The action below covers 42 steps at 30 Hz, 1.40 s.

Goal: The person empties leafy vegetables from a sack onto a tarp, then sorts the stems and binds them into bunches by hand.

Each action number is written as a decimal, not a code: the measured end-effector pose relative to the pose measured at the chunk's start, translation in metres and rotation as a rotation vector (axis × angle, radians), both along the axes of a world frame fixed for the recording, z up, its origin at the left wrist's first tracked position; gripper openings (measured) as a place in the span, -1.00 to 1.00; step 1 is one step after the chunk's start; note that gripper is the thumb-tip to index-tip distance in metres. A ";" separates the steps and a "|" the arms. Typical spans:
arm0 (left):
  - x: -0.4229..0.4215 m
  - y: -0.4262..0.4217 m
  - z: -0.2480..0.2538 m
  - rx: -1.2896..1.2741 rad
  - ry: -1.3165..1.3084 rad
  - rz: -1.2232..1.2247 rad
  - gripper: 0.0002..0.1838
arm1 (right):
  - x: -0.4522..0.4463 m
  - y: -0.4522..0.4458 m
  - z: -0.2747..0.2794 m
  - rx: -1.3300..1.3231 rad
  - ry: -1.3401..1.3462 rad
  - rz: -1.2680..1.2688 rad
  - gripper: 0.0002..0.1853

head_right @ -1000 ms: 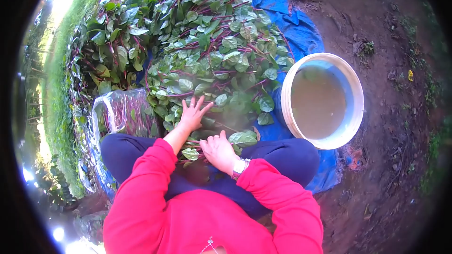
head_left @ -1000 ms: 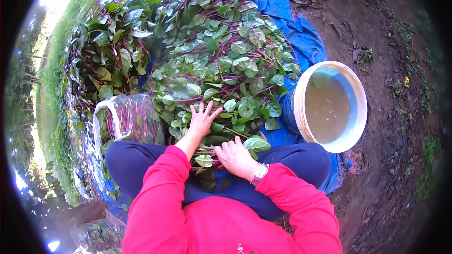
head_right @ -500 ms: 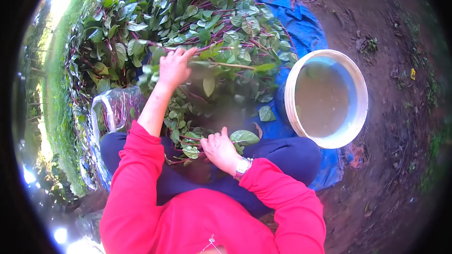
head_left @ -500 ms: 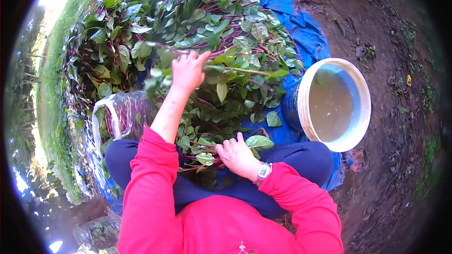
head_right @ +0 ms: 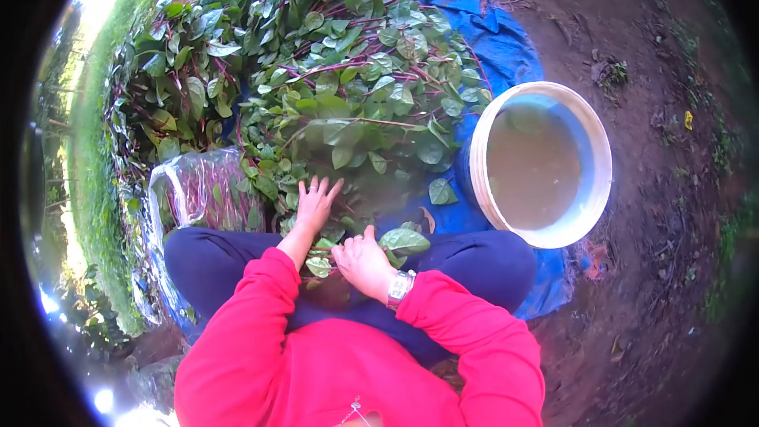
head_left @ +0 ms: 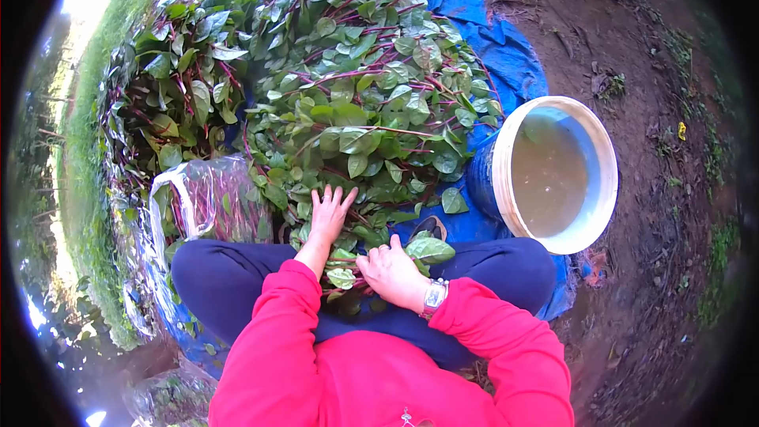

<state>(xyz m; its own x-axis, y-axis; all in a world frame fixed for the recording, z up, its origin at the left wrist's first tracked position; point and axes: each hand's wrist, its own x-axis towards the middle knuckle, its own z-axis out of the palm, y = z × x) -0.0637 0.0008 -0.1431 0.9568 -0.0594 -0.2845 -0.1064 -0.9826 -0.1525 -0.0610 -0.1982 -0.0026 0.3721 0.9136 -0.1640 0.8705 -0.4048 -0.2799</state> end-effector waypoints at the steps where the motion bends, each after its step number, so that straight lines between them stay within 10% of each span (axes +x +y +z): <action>1: 0.000 -0.001 0.005 -0.026 0.035 0.012 -0.19 | -0.002 0.000 0.002 0.008 -0.037 0.007 -0.85; 6: -0.011 -0.007 0.014 -0.094 0.384 -0.100 0.11 | -0.005 0.001 0.003 -0.009 0.006 0.022 -0.83; 11: -0.025 -0.005 -0.029 0.121 0.138 -0.240 -0.23 | -0.003 0.001 0.003 -0.047 0.033 0.034 -0.83; 22: 0.070 0.023 0.013 -0.393 0.246 0.064 -0.51 | 0.007 0.003 -0.004 -0.052 0.028 -0.029 -0.83; 27: 0.175 0.043 0.138 -0.588 0.667 0.183 -0.23 | 0.019 0.005 0.001 -0.001 0.022 -0.049 -0.84; 29: 0.194 0.062 0.132 -0.775 0.423 -0.015 0.06 | 0.024 0.003 0.002 0.040 0.026 -0.057 -0.79; 30: 0.195 0.041 0.167 -0.273 0.240 0.107 0.10 | 0.026 0.003 0.001 0.073 0.040 -0.067 -0.73; 35: 0.198 0.053 0.163 -0.462 -0.489 0.266 -0.45 | 0.032 -0.001 -0.003 0.101 -0.056 -0.085 -0.79; 42: 0.141 0.038 0.095 -0.723 -0.074 0.456 -0.74 | 0.031 -0.002 -0.002 0.106 -0.029 -0.107 -0.76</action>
<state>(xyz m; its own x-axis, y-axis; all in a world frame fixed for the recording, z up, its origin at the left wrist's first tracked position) 0.0769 0.0389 -0.0486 0.9459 0.1932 -0.2609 0.3085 -0.7851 0.5371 -0.0301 -0.2003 -0.0044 0.4716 0.8800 -0.0568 0.8322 -0.4654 -0.3013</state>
